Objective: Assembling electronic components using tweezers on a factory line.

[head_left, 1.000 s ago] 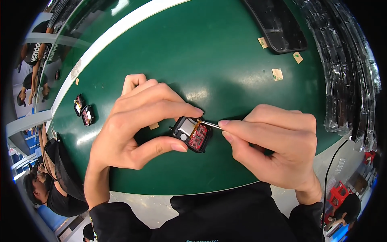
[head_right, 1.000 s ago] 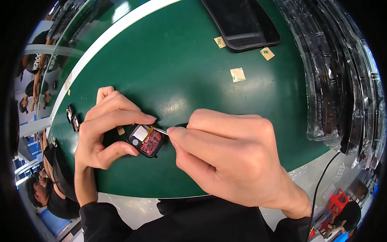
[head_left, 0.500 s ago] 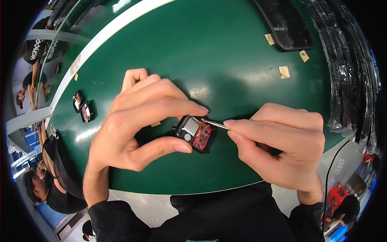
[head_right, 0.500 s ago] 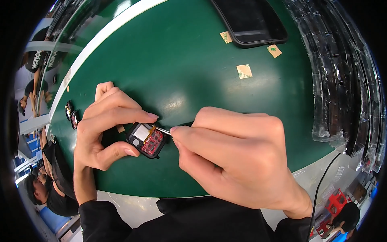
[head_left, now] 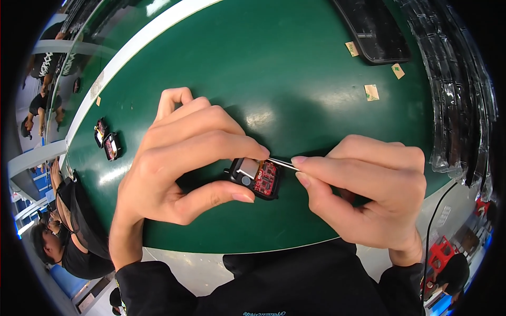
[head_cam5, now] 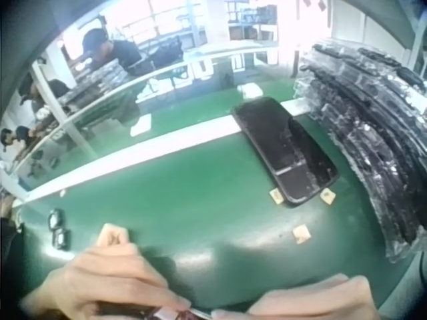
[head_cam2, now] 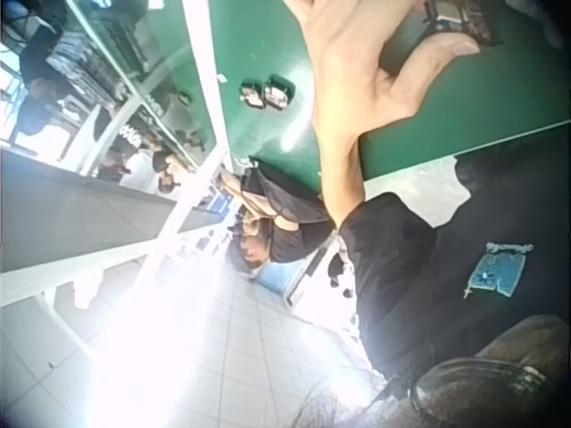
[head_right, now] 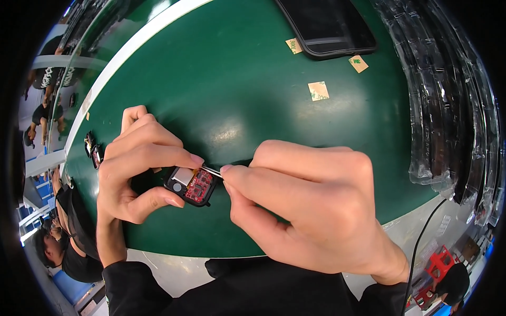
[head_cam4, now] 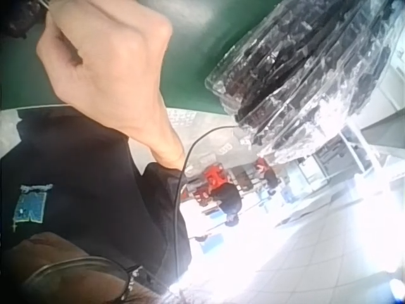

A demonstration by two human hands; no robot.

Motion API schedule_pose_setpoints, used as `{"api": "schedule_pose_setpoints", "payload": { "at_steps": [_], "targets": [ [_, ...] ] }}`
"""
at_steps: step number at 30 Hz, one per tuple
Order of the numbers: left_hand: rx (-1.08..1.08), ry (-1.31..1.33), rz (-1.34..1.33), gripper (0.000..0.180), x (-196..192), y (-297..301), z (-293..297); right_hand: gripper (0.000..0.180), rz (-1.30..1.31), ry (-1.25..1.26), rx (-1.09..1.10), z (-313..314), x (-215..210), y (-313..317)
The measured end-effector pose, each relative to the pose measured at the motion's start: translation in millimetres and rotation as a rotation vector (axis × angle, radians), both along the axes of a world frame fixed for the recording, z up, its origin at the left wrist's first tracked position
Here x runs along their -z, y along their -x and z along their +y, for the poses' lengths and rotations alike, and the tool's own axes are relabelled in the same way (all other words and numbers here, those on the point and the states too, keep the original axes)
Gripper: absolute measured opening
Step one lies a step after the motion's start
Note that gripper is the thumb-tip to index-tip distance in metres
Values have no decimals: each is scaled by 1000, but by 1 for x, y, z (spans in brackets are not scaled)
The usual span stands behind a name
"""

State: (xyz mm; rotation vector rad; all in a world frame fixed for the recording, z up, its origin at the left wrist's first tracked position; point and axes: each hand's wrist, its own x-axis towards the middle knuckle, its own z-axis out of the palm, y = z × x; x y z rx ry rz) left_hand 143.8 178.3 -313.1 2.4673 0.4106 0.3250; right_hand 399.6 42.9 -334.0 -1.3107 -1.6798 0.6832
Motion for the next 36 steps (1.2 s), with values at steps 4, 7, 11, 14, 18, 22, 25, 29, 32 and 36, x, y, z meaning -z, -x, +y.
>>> {"api": "schedule_pose_setpoints", "payload": {
  "at_steps": [4, 7, 11, 14, 18, 22, 25, 29, 32, 36],
  "targets": [
    [7, -7, -13, 59, -1, -3, 0, 32, -9, -69, -47, -1, 5, -3],
    [-3, 9, -5, 60, -1, -2, -1, 32, -10, -72, -57, -1, 5, -3],
    [-19, 20, -2, 59, -1, 1, -4, 30, -15, -79, -58, -4, 5, -3],
    [-9, 28, -6, 58, -2, 2, -3, 18, 39, -48, -1, -7, 1, 0],
    [-54, 76, 3, 57, -5, 2, -8, 20, 55, -33, 68, -6, -6, -2],
    [-60, -8, 2, 60, -7, -2, -9, 19, 122, -110, 192, -1, -2, 1],
    [-51, -99, 14, 59, -7, -9, -7, 18, 137, -115, 222, 0, -5, 1],
    [-47, -97, -52, 54, -13, -17, -11, 18, 178, -156, 230, -5, -10, -4],
    [-130, -30, -136, 56, -15, -15, -6, 19, 207, -180, 234, -7, -2, -2],
    [-214, -21, -261, 54, -46, -48, 3, 18, 231, -166, 187, -10, 6, 2]
  ]
}}
